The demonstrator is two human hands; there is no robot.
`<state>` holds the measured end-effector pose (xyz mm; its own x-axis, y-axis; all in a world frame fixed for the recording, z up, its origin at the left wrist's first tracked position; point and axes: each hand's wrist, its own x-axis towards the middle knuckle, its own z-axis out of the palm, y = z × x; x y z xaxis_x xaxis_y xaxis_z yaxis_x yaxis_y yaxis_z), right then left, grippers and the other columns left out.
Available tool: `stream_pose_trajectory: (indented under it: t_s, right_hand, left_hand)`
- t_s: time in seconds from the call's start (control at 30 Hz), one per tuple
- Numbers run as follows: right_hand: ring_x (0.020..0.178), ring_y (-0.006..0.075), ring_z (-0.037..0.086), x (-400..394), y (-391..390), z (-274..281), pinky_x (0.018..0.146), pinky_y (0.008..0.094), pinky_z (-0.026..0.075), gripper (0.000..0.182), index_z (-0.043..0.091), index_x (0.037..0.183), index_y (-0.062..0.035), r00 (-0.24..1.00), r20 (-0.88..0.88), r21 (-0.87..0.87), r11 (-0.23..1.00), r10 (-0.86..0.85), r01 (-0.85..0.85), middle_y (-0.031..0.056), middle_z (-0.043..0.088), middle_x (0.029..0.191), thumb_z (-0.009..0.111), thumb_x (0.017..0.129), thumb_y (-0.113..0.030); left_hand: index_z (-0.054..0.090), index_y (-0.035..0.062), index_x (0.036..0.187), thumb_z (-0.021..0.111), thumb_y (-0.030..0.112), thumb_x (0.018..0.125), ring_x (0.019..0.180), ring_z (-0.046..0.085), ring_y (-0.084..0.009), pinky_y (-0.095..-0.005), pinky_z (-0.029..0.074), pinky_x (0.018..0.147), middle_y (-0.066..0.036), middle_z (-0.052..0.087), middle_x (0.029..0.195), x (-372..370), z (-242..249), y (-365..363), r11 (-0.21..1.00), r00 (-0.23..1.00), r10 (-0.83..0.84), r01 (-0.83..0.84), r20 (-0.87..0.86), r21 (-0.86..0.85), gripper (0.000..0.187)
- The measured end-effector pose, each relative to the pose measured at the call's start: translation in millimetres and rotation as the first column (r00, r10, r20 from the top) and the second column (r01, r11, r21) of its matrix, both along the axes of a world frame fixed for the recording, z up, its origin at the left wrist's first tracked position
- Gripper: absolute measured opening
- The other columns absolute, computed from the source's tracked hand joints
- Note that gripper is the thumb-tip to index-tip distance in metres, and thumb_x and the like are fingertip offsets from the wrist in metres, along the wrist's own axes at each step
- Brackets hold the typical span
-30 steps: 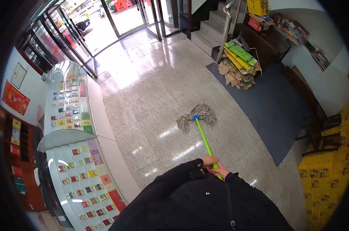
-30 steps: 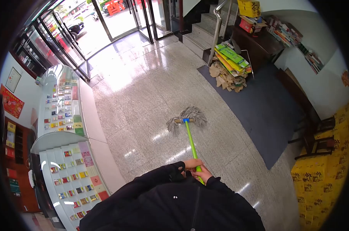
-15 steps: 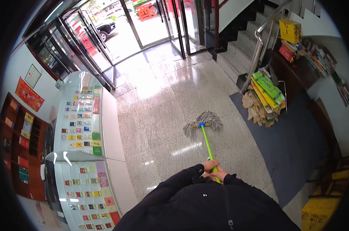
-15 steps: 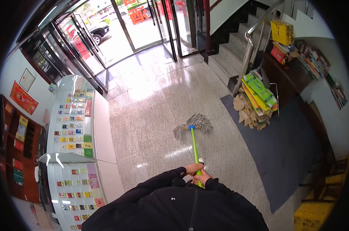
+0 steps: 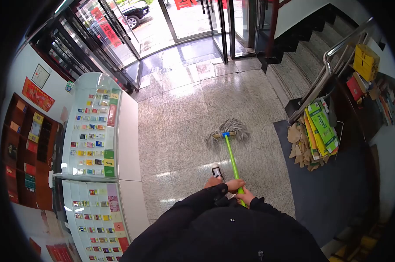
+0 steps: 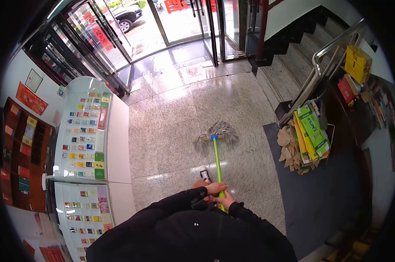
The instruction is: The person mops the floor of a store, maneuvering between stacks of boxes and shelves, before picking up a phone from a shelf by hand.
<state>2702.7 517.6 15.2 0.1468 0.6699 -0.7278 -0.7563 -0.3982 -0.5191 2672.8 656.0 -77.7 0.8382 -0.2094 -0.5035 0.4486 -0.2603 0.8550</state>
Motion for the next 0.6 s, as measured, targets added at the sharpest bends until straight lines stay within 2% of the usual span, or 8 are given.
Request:
stream_pose_trajectory:
  t_s: [0.07, 0.2, 0.27, 0.3, 0.4, 0.5, 0.57, 0.6]
  right_hand:
    - [0.050, 0.0095, 0.045, 31.8, 24.3, 0.6, 0.043, 0.0208, 0.038, 0.055, 0.027, 0.125, -0.0129, 1.000, -0.011, 0.006, 1.000, 0.023, -0.023, 0.0050, 0.050, 0.081, 0.047, 0.076, 0.002]
    - [0.058, 0.0100, 0.048, 96.3, 81.7, -7.3, 0.049, 0.0210, 0.040, 0.060, 0.024, 0.128, -0.0122, 0.995, 0.065, 0.033, 0.996, 0.079, -0.082, 0.0055, 0.049, 0.086, 0.050, 0.076, -0.001]
    - [0.052, 0.0095, 0.046, 131.1, 120.2, -19.1, 0.043, 0.0205, 0.037, 0.056, 0.029, 0.124, -0.0137, 0.986, 0.123, -0.012, 0.994, 0.111, -0.110, 0.0031, 0.047, 0.071, 0.052, 0.074, -0.001]
    - [0.052, 0.0095, 0.046, 147.8, 141.0, -21.5, 0.043, 0.0205, 0.037, 0.056, 0.029, 0.124, -0.0137, 0.985, 0.128, -0.030, 0.993, 0.117, -0.114, 0.0031, 0.047, 0.071, 0.052, 0.074, -0.001]
    - [0.053, 0.0101, 0.047, 190.2, 203.2, -26.6, 0.045, 0.0213, 0.038, 0.068, 0.021, 0.131, -0.0157, 0.965, 0.182, -0.111, 0.979, 0.189, -0.171, 0.0031, 0.047, 0.072, 0.055, 0.073, -0.004]
    - [0.062, 0.0111, 0.051, 230.6, 260.8, -39.0, 0.052, 0.0225, 0.041, 0.074, 0.017, 0.134, -0.0164, 0.929, 0.259, -0.193, 0.957, 0.264, -0.218, 0.0039, 0.051, 0.079, 0.058, 0.073, -0.007]
    - [0.072, 0.0115, 0.053, 247.8, 286.1, -46.5, 0.059, 0.0232, 0.043, 0.072, 0.020, 0.133, -0.0154, 0.922, 0.301, -0.136, 0.968, 0.244, -0.212, 0.0042, 0.053, 0.088, 0.058, 0.073, -0.006]
    - [0.072, 0.0115, 0.053, 256.8, 302.5, -37.2, 0.059, 0.0232, 0.043, 0.072, 0.020, 0.133, -0.0154, 0.922, 0.295, -0.142, 0.966, 0.250, -0.217, 0.0042, 0.053, 0.088, 0.058, 0.073, -0.006]
  left_hand:
    - [0.049, 0.0096, 0.096, 0.044, 0.035, 0.084, 0.070, 0.055, -0.0210, -0.0337, 0.046, 0.060, -0.007, 0.051, 0.077, 32.9, 16.4, 25.3, 0.985, 0.946, 0.108, -0.144, -0.306, -0.098, 0.029]
    - [0.049, 0.0121, 0.103, 0.048, 0.031, 0.081, 0.065, 0.055, -0.0177, -0.0329, 0.047, 0.057, -0.005, 0.051, 0.076, 96.3, 18.5, 86.7, 0.936, 0.893, 0.236, -0.315, -0.384, -0.159, 0.029]
    - [0.045, 0.0131, 0.111, 0.049, 0.017, 0.077, 0.067, 0.055, -0.0178, -0.0322, 0.049, 0.059, -0.005, 0.052, 0.079, 135.8, 11.7, 121.8, 0.796, 0.772, 0.388, -0.556, -0.503, -0.240, 0.035]
    - [0.045, 0.0131, 0.111, 0.049, 0.017, 0.077, 0.067, 0.055, -0.0178, -0.0322, 0.049, 0.059, -0.005, 0.052, 0.079, 154.3, 2.5, 142.4, 0.789, 0.775, 0.383, -0.557, -0.504, -0.258, 0.035]
    - [0.036, 0.0132, 0.120, 0.050, -0.003, 0.069, 0.073, 0.055, -0.0204, -0.0342, 0.049, 0.063, -0.008, 0.051, 0.083, 205.8, -7.6, 211.5, 0.647, 0.648, 0.408, -0.702, -0.643, -0.297, 0.056]
    - [0.028, 0.0158, 0.126, 0.051, -0.004, 0.069, 0.075, 0.054, -0.0216, -0.0362, 0.048, 0.065, -0.009, 0.050, 0.081, 239.1, -5.1, 273.9, 0.595, 0.660, 0.386, -0.712, -0.645, -0.372, 0.065]
    - [0.021, 0.0181, 0.130, 0.051, -0.007, 0.068, 0.073, 0.054, -0.0226, -0.0386, 0.047, 0.063, -0.011, 0.049, 0.079, 261.5, -15.0, 304.3, 0.605, 0.730, 0.315, -0.647, -0.607, -0.464, 0.073]
    - [0.019, 0.0189, 0.131, 0.048, -0.011, 0.068, 0.072, 0.053, -0.0248, -0.0393, 0.047, 0.060, -0.014, 0.048, 0.083, 272.0, -14.6, 312.9, 0.541, 0.658, 0.397, -0.731, -0.639, -0.416, 0.075]
